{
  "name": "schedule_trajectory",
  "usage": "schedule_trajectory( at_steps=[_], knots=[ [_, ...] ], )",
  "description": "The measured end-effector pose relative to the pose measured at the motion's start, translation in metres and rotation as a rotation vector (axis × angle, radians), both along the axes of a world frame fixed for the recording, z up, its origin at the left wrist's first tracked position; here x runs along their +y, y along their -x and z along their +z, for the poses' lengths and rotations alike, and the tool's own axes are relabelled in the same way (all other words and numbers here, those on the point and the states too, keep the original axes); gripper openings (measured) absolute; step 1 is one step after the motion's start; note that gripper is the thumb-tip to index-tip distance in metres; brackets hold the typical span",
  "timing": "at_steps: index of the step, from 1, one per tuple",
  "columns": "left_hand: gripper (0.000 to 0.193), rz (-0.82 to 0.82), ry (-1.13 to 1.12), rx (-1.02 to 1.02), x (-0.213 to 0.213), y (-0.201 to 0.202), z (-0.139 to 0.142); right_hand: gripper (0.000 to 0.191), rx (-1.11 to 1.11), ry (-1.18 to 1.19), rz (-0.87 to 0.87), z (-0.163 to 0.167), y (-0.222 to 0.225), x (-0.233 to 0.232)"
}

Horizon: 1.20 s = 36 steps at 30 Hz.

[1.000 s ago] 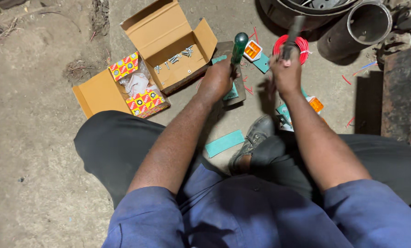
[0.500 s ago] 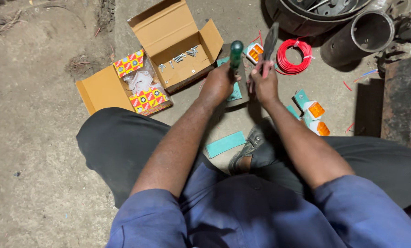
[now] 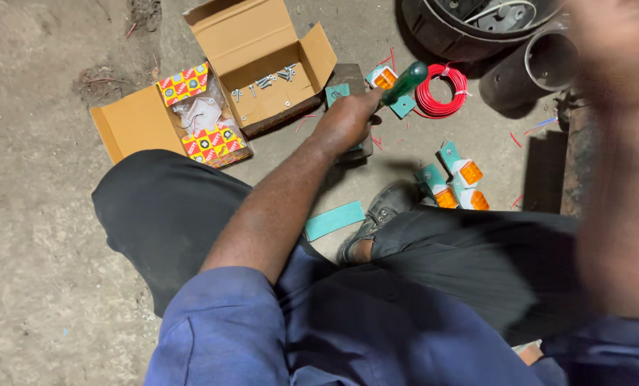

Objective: The person sits on the floor and uses a hammer and chisel to create indentations on small teal metal plates. They then use pliers to bend the edges of the plates. The person handles screws, washers, and orange reflectors during the process.

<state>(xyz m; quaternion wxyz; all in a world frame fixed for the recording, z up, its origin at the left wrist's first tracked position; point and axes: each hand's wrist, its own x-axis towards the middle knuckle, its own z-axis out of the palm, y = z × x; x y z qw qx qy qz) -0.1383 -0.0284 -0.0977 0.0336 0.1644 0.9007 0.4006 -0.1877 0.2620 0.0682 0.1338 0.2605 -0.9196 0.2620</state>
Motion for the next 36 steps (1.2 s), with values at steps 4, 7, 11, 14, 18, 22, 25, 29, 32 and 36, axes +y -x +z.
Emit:
schedule_trajectory(
  at_steps=[4, 7, 11, 14, 18, 22, 25, 29, 32, 36],
  knots=[
    [0.045, 0.013, -0.055, -0.045, -0.003, -0.002, 0.001, 0.035, 0.02, -0.184, 0.098, 0.051, -0.034, -0.028],
    [0.053, 0.024, -0.122, -0.029, -0.005, -0.004, -0.002, 0.067, -0.403, -0.856, 0.057, 0.061, -0.049, -0.059],
    [0.054, 0.06, -0.144, 0.001, -0.009, -0.005, -0.011, 0.045, -0.163, -0.208, 0.009, 0.083, -0.048, -0.051],
    [0.043, 0.043, -0.106, -0.021, -0.012, -0.004, -0.015, 0.042, -0.094, -0.173, 0.066, 0.08, -0.047, -0.048],
    [0.052, 0.036, -0.196, -0.024, -0.011, -0.005, -0.015, 0.046, 0.308, -0.602, 0.215, 0.059, -0.052, -0.064],
    [0.053, 0.045, -0.223, -0.112, -0.011, -0.006, -0.014, 0.035, -0.215, -0.644, 0.058, 0.061, -0.052, -0.064],
    [0.052, 0.06, -0.133, -0.032, -0.013, -0.003, -0.016, 0.019, -0.084, -0.139, 0.067, 0.066, -0.046, -0.052],
    [0.051, 0.017, -0.142, -0.067, -0.009, -0.001, -0.019, 0.015, -0.026, -0.456, 0.132, 0.048, -0.037, -0.048],
    [0.056, -0.052, -0.246, -0.09, -0.003, 0.001, -0.02, 0.025, 0.006, -0.692, 0.106, 0.044, -0.032, -0.037],
    [0.049, -0.009, -0.075, -0.098, -0.004, 0.006, -0.016, 0.025, -0.032, -0.255, 0.039, 0.056, -0.033, -0.017]
  ],
)
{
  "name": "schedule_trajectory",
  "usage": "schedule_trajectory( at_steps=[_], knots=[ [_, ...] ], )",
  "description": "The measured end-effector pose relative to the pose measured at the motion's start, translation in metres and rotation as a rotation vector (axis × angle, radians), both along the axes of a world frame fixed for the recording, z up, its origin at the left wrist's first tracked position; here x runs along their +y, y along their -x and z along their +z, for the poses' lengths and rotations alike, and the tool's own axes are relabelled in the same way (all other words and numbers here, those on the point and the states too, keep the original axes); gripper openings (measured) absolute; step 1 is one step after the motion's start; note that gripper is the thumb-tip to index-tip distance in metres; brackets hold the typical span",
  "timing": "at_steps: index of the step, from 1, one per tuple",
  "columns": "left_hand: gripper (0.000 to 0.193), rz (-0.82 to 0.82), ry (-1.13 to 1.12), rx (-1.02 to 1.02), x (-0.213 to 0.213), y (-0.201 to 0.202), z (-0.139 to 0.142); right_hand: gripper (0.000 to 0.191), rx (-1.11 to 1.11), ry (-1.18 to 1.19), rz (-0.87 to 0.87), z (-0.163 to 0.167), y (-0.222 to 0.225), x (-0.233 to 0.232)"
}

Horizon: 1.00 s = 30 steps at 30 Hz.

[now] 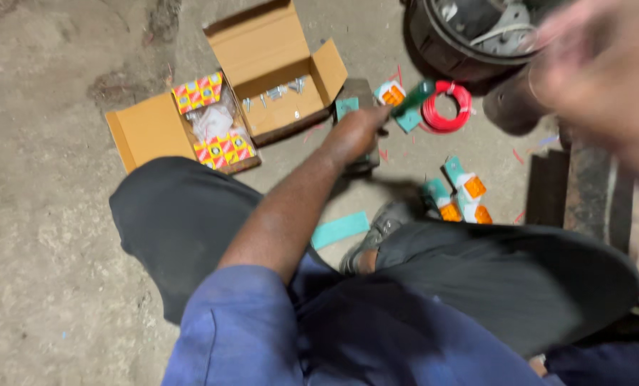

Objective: The person sits on the floor and uses a hammer and chisel to create indentations on small teal metal plates. They then use pliers to bend the edges of the plates. The person handles screws, washers, and orange reflectors during the process.

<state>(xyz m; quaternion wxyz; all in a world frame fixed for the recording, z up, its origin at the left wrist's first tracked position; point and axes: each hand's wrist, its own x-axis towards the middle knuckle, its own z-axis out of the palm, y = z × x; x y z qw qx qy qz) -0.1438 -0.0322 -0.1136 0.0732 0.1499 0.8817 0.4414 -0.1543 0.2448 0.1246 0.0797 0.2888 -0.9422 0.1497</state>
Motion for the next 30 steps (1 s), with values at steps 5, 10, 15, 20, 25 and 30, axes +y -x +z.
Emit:
schedule_trajectory(
  at_steps=[5, 10, 15, 20, 25, 30],
  knots=[
    [0.046, 0.0, 0.022, -0.044, -0.003, 0.005, 0.008, 0.026, -0.01, 0.09, -0.021, -0.002, -0.008, -0.023],
    [0.052, -0.058, -0.058, 0.011, 0.0, 0.001, 0.004, 0.027, -0.035, -0.204, -0.008, 0.008, -0.011, -0.039],
    [0.056, -0.028, 0.022, 0.025, -0.002, 0.009, 0.0, 0.029, 0.012, 0.555, -0.127, 0.01, -0.008, -0.021],
    [0.038, -0.045, -0.129, -0.086, 0.004, 0.008, 0.005, 0.031, -0.211, -0.339, -0.024, -0.01, -0.015, -0.025],
    [0.033, -0.019, -0.043, -0.135, 0.003, 0.005, 0.003, 0.04, 0.055, 0.654, -0.128, -0.007, -0.02, -0.028],
    [0.035, 0.006, -0.223, -0.198, 0.006, 0.017, -0.005, 0.059, -0.348, -0.299, -0.099, -0.047, -0.018, -0.024]
  ],
)
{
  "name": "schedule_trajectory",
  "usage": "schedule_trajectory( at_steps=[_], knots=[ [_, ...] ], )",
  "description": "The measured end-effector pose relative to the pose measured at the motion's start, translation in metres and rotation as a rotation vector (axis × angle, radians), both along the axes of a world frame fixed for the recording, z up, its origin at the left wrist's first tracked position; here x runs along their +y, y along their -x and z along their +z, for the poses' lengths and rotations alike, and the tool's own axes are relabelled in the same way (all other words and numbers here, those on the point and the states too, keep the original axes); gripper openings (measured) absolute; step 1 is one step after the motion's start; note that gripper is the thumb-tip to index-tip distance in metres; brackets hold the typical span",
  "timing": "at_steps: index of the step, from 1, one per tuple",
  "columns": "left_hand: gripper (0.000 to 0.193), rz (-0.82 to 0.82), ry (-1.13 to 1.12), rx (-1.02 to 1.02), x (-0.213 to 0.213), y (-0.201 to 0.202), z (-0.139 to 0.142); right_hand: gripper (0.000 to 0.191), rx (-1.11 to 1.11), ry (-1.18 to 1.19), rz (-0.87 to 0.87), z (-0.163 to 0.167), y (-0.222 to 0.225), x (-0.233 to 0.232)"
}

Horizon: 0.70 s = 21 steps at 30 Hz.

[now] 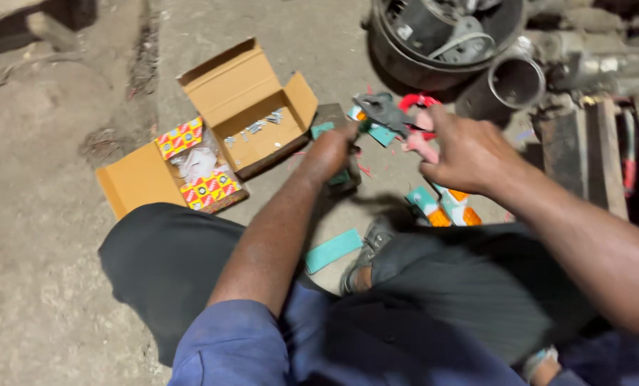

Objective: The person sits on the floor and uses a hammer and chisel to create indentations on small teal metal plates. They then use pliers to bend the edges of the plates. The person handles screws, washers, and orange reflectors during the process.

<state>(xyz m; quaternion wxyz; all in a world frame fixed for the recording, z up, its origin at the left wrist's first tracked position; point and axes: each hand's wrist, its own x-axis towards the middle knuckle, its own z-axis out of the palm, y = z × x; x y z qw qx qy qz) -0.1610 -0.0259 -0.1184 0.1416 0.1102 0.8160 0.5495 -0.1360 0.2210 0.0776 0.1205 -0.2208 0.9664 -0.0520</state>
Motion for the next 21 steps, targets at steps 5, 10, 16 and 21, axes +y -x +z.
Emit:
schedule_trajectory(
  at_steps=[5, 10, 16, 21],
  knots=[
    [0.049, 0.035, 0.196, 0.331, -0.002, -0.004, 0.004, 0.041, 0.189, 0.67, -0.38, -0.075, -0.008, 0.012],
    [0.049, 0.073, 0.202, 0.231, -0.008, -0.018, 0.01, 0.067, -0.48, 0.35, -0.664, -0.188, -0.002, -0.001],
    [0.019, 0.254, 0.246, 0.161, -0.001, -0.01, 0.011, 0.057, -0.482, 0.127, -0.267, -0.266, -0.029, -0.003],
    [0.029, 0.182, 0.307, 0.317, 0.034, -0.012, 0.018, 0.057, -0.358, 0.213, -0.445, -0.254, -0.027, -0.014]
  ],
)
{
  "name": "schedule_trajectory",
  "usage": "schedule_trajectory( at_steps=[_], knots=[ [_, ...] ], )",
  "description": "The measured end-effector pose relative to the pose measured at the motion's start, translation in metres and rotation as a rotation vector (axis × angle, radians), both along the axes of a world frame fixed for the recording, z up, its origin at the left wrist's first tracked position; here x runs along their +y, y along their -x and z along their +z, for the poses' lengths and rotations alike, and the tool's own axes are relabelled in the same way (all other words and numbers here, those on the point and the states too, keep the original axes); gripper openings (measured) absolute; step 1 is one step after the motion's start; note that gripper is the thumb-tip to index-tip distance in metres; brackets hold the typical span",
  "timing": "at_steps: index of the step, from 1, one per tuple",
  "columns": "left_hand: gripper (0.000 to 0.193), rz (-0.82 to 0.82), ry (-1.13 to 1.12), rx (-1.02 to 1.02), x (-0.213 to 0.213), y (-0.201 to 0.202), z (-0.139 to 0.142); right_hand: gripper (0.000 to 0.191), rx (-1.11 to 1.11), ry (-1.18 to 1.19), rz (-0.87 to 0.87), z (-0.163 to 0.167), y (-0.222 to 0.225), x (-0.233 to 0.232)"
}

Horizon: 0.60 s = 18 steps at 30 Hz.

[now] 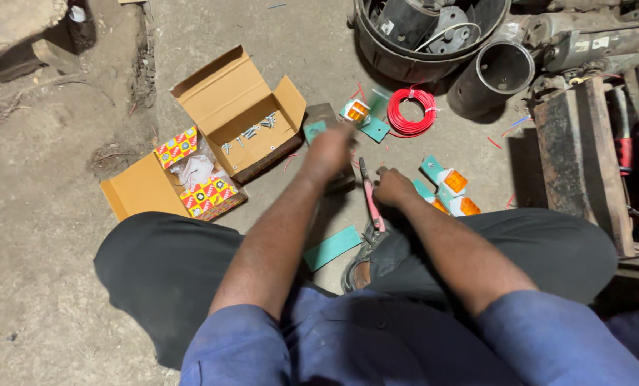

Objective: The person sits on the floor and uses a hammer and chisel to create indentations on small teal metal plates. They then use pliers to bend the edges of the plates. The person handles screws, washers, and orange reflectors during the process.

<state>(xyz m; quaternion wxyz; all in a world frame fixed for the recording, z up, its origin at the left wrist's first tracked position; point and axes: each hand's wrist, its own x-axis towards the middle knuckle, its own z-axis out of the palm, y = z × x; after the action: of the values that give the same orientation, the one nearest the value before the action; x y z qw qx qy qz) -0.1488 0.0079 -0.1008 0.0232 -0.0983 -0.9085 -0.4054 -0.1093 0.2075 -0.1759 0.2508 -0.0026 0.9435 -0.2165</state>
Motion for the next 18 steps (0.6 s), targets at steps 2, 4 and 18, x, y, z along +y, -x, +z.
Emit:
schedule_trajectory(
  at_steps=[2, 4, 18],
  knots=[
    [0.026, -0.189, 0.155, 0.118, 0.01, -0.006, 0.005, 0.054, 0.001, 0.117, -0.093, 0.007, 0.002, -0.005],
    [0.022, 0.048, -0.017, 0.213, 0.012, -0.01, 0.012, 0.052, -0.115, 0.353, -0.268, 0.009, 0.006, -0.008],
    [0.042, -0.084, -0.419, -0.15, -0.037, -0.111, 0.123, 0.029, 0.186, 0.851, -0.614, 0.012, 0.055, -0.002]
  ],
)
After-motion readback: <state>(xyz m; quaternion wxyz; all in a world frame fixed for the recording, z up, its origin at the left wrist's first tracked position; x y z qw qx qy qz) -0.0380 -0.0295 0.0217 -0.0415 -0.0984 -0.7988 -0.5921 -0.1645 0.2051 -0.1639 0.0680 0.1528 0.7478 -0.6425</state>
